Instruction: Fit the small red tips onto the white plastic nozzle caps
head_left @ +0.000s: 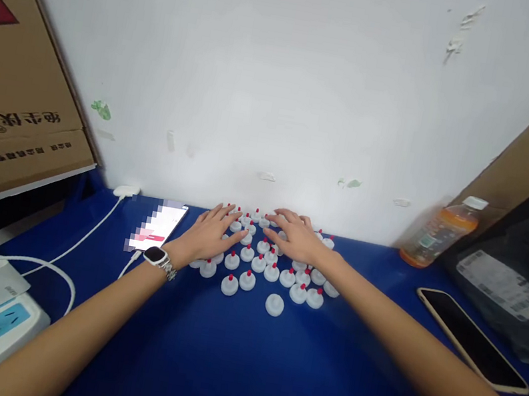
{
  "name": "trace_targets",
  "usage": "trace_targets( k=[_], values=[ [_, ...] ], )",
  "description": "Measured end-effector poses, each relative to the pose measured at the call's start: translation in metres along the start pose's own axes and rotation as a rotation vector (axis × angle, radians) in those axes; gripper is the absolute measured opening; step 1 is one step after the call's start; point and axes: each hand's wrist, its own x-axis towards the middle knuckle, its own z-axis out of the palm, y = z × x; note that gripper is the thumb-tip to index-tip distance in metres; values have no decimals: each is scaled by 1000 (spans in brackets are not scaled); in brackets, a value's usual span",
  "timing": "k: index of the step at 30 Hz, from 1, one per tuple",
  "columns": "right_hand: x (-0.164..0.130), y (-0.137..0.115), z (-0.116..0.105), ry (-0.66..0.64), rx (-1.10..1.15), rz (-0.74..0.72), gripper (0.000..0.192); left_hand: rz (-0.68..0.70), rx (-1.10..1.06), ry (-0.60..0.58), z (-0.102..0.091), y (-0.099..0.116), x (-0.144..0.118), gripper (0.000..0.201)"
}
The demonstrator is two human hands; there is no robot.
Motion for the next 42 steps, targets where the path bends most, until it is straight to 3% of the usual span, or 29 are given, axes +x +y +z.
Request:
trace_targets(
  k=[4,8,12,15,18,22,27,33,38,42],
  values=[
    [10,14,12,-35,-82,106,62,-67,-36,-96,9,-3,17,78],
    [3,5,18,-128,15,62,61,-40,-56,-123,19,3,16,78],
    [-8,-2,0,-71,86,24,61,-22,-13,-86,12,16,10,71],
    [-22,10,-15,19,19,85,61,-20,26,-3,0,28,-3,69],
    [-46,25,-16,-35,-7,145,60,140,40,-41,-3,39,-25,63],
    [-74,26,-4,-103,116,129,57,314,121,-54,9,47,-50,57],
    [-82,13,2,8,277,156,52,362,170,-5,17,48,-58,53],
    [-90,13,-4,302,367,176,41,338,158,105,4,47,-60,45],
    [-118,1,-8,354,283,187,29,362,139,139,-1,52,-70,29],
    [-136,-20,-7,387,252,114,17,428,122,126,7,69,-78,28]
  ],
)
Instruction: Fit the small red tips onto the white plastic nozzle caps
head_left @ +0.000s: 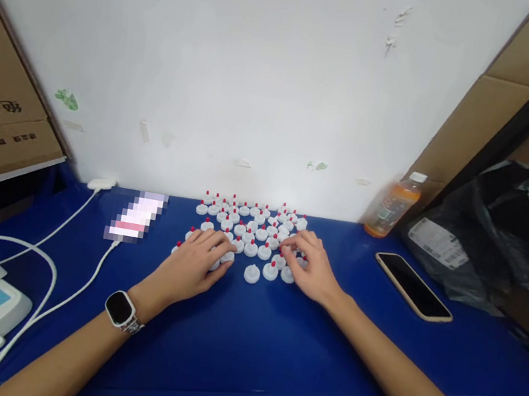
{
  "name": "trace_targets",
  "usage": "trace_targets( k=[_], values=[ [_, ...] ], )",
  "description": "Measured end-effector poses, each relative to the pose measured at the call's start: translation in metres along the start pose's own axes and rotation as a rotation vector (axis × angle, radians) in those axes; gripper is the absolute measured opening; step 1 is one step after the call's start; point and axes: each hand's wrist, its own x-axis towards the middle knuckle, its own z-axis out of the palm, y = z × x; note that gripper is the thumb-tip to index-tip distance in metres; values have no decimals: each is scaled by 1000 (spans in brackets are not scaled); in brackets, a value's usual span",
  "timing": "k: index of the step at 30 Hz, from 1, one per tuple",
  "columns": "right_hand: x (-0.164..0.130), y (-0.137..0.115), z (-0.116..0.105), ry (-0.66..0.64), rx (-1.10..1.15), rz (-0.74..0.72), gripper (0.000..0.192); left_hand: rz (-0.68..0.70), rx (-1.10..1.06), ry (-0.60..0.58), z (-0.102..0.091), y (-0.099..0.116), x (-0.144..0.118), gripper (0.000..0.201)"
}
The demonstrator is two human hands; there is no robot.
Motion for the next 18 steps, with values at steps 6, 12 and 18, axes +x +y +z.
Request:
trace_targets(
  k=[6,12,18],
  values=[
    [-15,-31,19,-120,-18,-188,13,111,-29,-16,18,20,9,34],
    [-20,-37,28,-152,51,-205,30,49,2,-4,12,17,-4,29],
    [-21,-14,12,43,-70,-79,32,-163,-54,153,-7,-4,-28,34]
  ],
)
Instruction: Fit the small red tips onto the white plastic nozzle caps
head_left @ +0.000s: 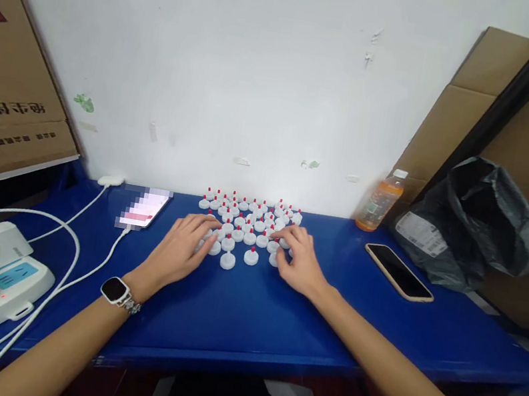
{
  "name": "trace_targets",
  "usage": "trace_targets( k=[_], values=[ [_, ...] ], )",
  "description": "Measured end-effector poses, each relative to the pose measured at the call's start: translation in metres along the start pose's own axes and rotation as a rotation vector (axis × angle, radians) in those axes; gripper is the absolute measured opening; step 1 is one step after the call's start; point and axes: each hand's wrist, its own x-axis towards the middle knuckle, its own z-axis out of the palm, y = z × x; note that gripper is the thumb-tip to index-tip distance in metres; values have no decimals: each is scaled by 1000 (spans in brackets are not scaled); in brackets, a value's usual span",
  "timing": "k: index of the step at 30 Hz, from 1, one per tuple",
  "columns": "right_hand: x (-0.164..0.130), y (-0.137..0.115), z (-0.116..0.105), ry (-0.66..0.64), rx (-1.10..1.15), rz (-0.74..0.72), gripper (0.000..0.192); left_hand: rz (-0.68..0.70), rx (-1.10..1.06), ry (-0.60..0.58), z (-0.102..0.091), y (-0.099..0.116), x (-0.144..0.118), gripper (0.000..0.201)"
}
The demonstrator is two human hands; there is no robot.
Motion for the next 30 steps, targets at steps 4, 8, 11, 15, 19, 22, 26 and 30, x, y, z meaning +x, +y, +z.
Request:
trace_targets(
  k=[4,8,11,15,19,22,26,30],
  values=[
    [1,18,-6,17,-102,135,16,-108,-24,-9,0,-25,-7,33],
    [-3,21,-12,-81,50,78,13,-146,-78,-107,7,-28,-8,32],
    [-7,19,-18,-82,176,44,15,-121,-123,-101,9,-19,-6,32],
    [-6,31,-24,58,213,145,22,-102,-141,-69,9,-12,0,32],
    [-6,44,-24,80,173,233,22,-115,-139,-66,10,-9,9,32],
    [-8,38,-22,33,117,167,16,-124,-133,-46,8,-9,12,31],
    [-8,22,-18,-93,28,71,13,-165,-101,-14,3,-18,5,33],
    [1,13,-12,-58,311,244,22,-232,-223,-120,2,-30,-5,33]
  ],
)
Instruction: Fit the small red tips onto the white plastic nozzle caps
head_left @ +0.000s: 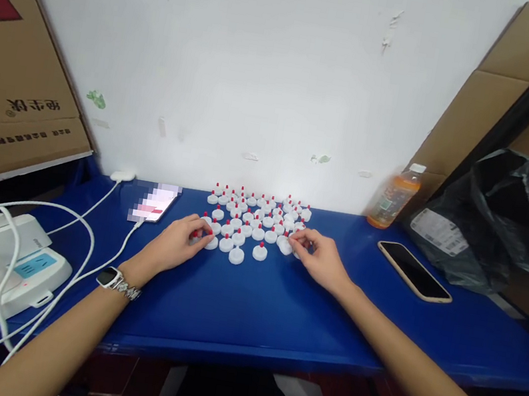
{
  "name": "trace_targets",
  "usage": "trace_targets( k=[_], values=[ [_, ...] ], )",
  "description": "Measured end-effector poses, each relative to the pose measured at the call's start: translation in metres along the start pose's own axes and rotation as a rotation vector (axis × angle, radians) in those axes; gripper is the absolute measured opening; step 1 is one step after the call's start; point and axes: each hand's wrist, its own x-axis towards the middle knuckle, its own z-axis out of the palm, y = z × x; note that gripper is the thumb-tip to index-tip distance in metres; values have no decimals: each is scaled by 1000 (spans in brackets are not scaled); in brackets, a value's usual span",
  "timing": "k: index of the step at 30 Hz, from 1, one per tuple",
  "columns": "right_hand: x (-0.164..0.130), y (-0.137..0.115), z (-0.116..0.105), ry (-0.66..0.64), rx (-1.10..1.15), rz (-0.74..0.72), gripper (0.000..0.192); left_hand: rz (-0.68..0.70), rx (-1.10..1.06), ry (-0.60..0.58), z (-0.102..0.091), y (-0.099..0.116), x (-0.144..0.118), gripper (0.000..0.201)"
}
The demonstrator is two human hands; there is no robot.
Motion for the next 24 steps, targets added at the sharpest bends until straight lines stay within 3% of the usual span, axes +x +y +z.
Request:
trace_targets(
  k=[4,8,12,17,21,24],
  values=[
    [18,-6,9,27,398,234,39,-166,-304,-3,3,-1,4,38],
    [28,-9,14,41,426,260,39,-293,-517,9,7,3,9,44],
    [22,-9,14,-34,175,108,30,-324,-545,24,8,2,10,45],
    [13,-8,16,-193,-253,-149,15,-229,-393,24,9,7,8,37],
    [22,-14,18,-170,-379,-155,18,-134,-199,24,10,10,5,29],
    [41,-23,22,-169,-447,-143,24,-83,-96,107,6,12,9,31]
  ],
)
